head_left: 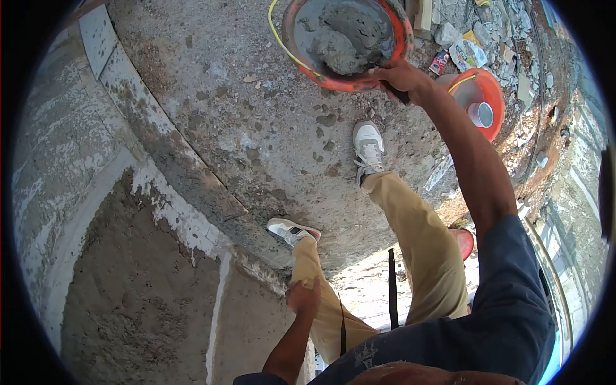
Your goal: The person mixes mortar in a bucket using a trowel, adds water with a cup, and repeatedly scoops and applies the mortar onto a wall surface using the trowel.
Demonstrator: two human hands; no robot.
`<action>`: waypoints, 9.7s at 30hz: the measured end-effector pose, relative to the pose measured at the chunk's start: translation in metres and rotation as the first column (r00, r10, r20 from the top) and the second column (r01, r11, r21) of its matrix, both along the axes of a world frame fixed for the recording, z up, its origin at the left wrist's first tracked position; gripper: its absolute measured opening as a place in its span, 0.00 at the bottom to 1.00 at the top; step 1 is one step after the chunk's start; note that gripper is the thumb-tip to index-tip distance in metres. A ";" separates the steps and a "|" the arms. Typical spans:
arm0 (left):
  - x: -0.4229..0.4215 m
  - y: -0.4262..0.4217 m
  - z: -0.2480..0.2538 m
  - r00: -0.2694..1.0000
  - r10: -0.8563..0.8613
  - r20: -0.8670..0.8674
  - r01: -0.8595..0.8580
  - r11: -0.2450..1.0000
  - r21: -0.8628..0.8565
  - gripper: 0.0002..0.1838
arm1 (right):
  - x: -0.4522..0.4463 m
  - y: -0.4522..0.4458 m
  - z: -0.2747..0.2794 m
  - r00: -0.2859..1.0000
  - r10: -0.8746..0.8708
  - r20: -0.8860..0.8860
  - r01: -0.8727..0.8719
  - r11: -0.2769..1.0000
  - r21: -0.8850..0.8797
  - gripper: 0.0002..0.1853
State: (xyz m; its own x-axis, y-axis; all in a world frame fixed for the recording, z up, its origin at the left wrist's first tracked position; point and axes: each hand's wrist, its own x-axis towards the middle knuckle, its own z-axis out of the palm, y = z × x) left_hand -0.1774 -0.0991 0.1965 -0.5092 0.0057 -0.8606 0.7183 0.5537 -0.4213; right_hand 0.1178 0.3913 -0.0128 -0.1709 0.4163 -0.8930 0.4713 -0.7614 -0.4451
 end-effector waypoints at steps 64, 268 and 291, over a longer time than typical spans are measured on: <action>0.001 0.006 0.000 0.999 -0.033 0.009 0.033 0.999 0.027 0.35 | 0.011 -0.005 0.058 0.534 0.279 0.798 -0.804 0.458 0.378 0.13; -0.061 -0.355 0.062 0.690 0.649 0.320 -0.723 0.636 0.269 0.39 | -0.572 -0.812 0.147 0.941 -0.055 -0.334 -0.138 0.838 -0.528 0.14; -0.038 -0.332 0.071 0.658 0.644 0.390 -0.742 0.641 0.193 0.37 | -0.640 -0.792 0.182 0.918 0.061 -0.392 -0.054 0.998 0.030 0.18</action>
